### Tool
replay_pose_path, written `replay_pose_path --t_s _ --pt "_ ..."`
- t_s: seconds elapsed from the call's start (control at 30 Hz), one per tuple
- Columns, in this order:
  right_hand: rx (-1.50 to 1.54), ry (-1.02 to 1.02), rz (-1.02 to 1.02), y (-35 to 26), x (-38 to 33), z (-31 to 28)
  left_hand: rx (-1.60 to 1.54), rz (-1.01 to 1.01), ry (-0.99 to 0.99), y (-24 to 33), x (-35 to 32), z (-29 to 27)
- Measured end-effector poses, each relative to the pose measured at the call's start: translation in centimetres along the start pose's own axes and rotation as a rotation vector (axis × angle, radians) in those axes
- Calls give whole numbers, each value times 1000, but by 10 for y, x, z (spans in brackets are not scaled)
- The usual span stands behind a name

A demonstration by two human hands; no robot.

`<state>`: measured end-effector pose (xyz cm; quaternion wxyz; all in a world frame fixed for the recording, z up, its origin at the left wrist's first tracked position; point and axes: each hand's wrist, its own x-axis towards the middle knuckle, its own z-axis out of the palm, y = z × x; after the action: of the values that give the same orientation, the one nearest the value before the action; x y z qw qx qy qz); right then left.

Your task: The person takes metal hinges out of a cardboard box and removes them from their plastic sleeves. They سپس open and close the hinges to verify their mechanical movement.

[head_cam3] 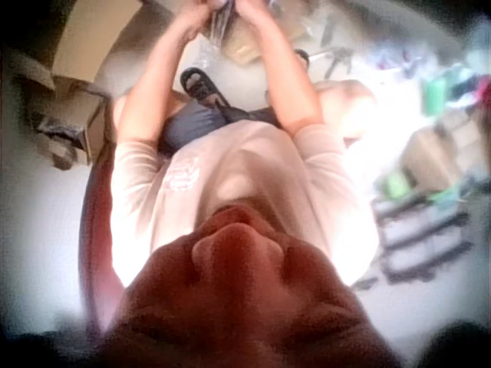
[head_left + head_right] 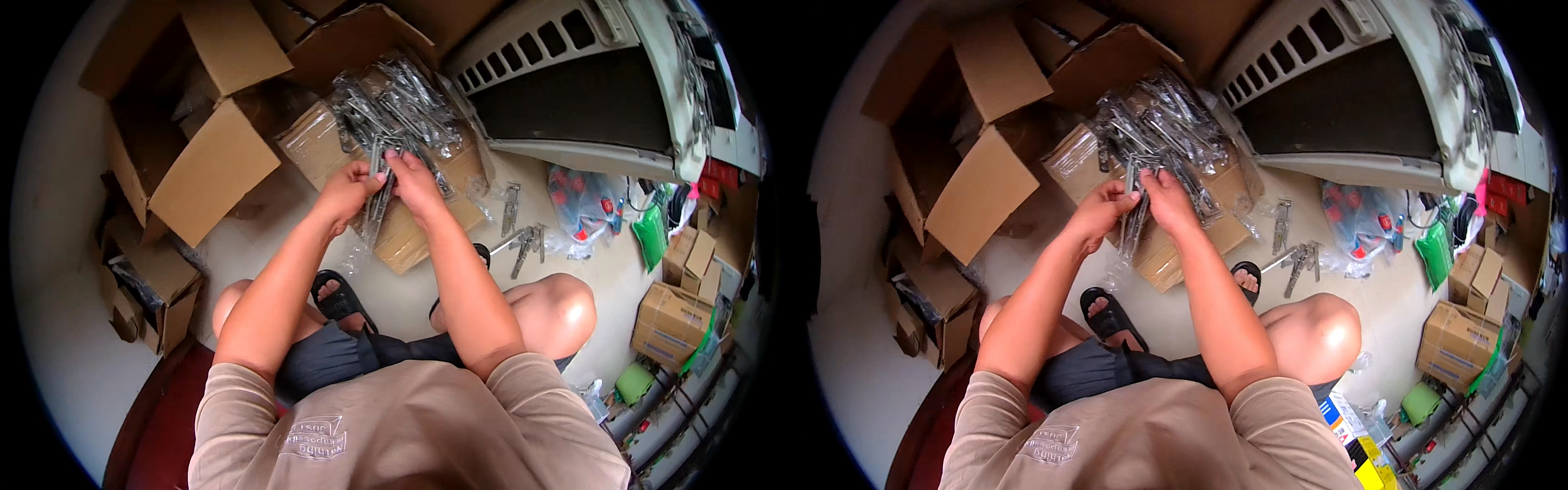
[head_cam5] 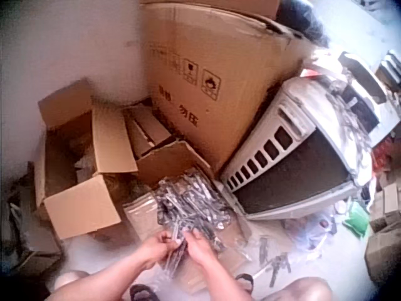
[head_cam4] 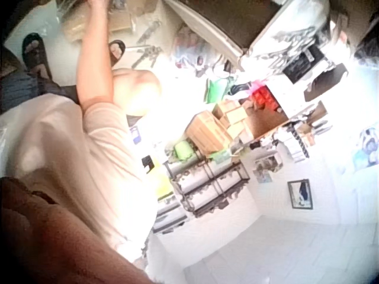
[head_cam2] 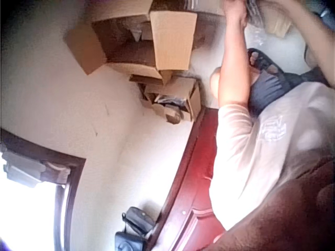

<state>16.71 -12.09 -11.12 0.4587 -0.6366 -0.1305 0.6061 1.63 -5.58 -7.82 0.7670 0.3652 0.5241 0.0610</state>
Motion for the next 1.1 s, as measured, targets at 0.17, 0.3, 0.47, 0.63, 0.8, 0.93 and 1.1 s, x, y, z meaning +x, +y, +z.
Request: replay_pose_path --t_s 0.17,0.3,0.47,0.63,0.8,0.93,1.1 --pt "-137 -95 -1 -17 -4 -4 95 45 19 -6 9 -5" --pt "-483 -18 23 -8 4 -21 272 133 61 -16 13 4" --pt "-295 -27 -65 -12 1 2 120 68 85 -22 17 -13" --pt "-145 -128 -98 -17 2 -18 33 58 18 -12 14 6" --pt "-541 -26 -17 -29 4 -16 93 73 -21 6 2 2" --pt "-172 -94 -53 -26 5 -26 74 145 9 6 5 16" --pt "-487 -2 -191 -54 -14 14 94 257 150 2 11 -1"
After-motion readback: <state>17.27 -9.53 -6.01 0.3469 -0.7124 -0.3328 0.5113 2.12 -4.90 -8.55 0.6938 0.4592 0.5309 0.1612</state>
